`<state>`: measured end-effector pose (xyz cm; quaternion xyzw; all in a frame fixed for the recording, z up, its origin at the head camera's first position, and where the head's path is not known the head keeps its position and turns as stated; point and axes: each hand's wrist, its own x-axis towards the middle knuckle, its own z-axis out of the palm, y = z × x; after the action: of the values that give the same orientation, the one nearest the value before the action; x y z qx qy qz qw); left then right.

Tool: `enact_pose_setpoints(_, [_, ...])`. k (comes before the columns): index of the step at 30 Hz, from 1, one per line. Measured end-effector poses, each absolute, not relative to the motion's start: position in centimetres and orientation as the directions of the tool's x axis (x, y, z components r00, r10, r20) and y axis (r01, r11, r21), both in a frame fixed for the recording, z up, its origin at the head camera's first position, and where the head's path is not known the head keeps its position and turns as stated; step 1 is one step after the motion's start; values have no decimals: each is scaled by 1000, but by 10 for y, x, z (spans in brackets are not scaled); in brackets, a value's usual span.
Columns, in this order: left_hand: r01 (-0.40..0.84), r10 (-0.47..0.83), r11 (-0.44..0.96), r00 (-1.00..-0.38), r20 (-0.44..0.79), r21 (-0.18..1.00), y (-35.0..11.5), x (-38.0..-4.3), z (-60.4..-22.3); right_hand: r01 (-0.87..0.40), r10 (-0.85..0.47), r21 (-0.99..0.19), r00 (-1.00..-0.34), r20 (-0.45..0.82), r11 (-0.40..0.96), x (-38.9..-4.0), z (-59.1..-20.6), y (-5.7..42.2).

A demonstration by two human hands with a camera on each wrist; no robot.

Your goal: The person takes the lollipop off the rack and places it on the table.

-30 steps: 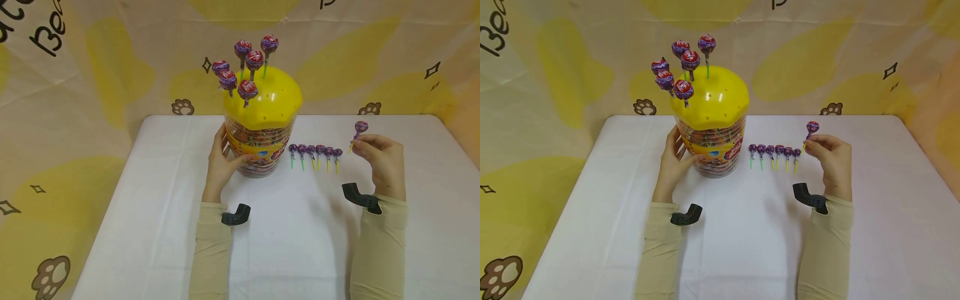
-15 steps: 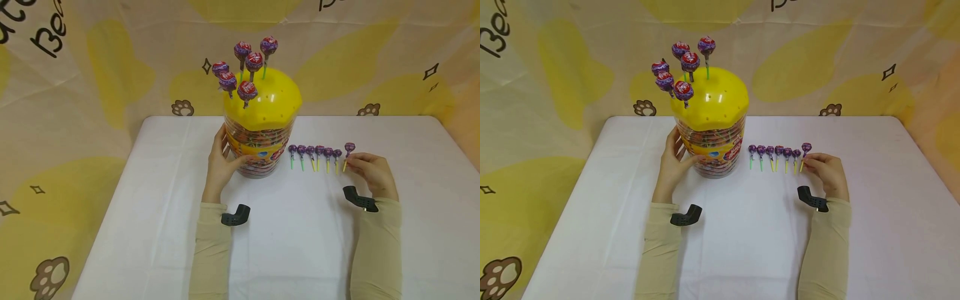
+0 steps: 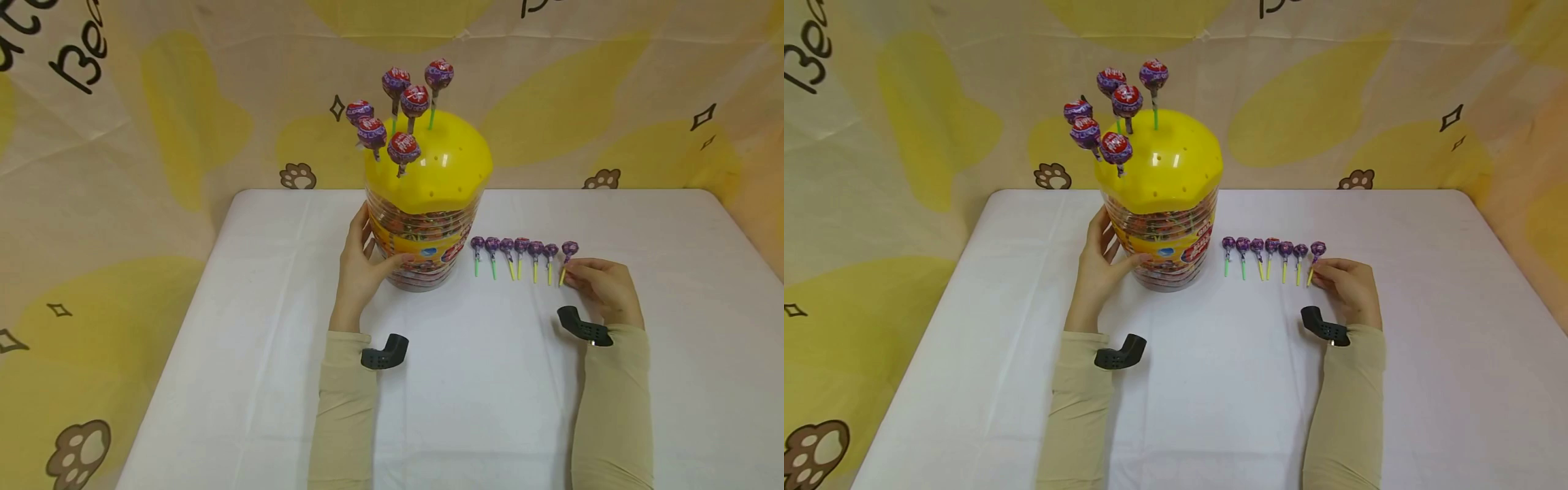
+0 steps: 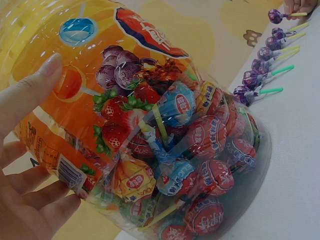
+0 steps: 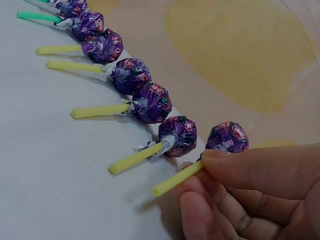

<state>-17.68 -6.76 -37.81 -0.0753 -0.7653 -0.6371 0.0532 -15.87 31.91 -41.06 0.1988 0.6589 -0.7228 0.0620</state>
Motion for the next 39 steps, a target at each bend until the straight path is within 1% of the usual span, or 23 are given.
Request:
enact_pose_setpoints(5, [193, 44, 185, -981, 188, 964, -68, -177, -379, 355, 202, -934, -912, -357, -48, -161, -412, 318])
enact_pose_setpoints(12, [197, 44, 177, -980, 192, 964, -67, -177, -379, 331, 227, -943, -916, -329, -31, -163, -413, 316])
enact_pose_setpoints(14, [196, 45, 175, -981, 191, 965, -67, -177, -378, 325, 236, -946, -919, -315, 1, -164, -413, 315])
enact_pose_setpoints(17, [192, 44, 171, -981, 187, 966, -66, -177, -378, 327, 260, -941, -919, -296, 86, -165, -412, 314])
enact_pose_setpoints(24, [194, 50, 161, -981, 188, 968, -68, -176, -378, 380, 319, -890, -901, -294, 253, -168, -413, 312])
enact_pose_setpoints(27, [194, 51, 160, -981, 188, 968, -68, -176, -378, 385, 331, -876, -899, -286, 289, -168, -413, 312])
enact_pose_setpoints(31, [185, 46, 170, -983, 180, 968, -68, -177, -379, 381, 336, -878, -900, -280, 290, -168, -413, 312])
enact_pose_setpoints(39, [195, 46, 173, -981, 189, 966, -68, -176, -379, 388, 350, -837, -901, -256, 386, -165, -411, 310])
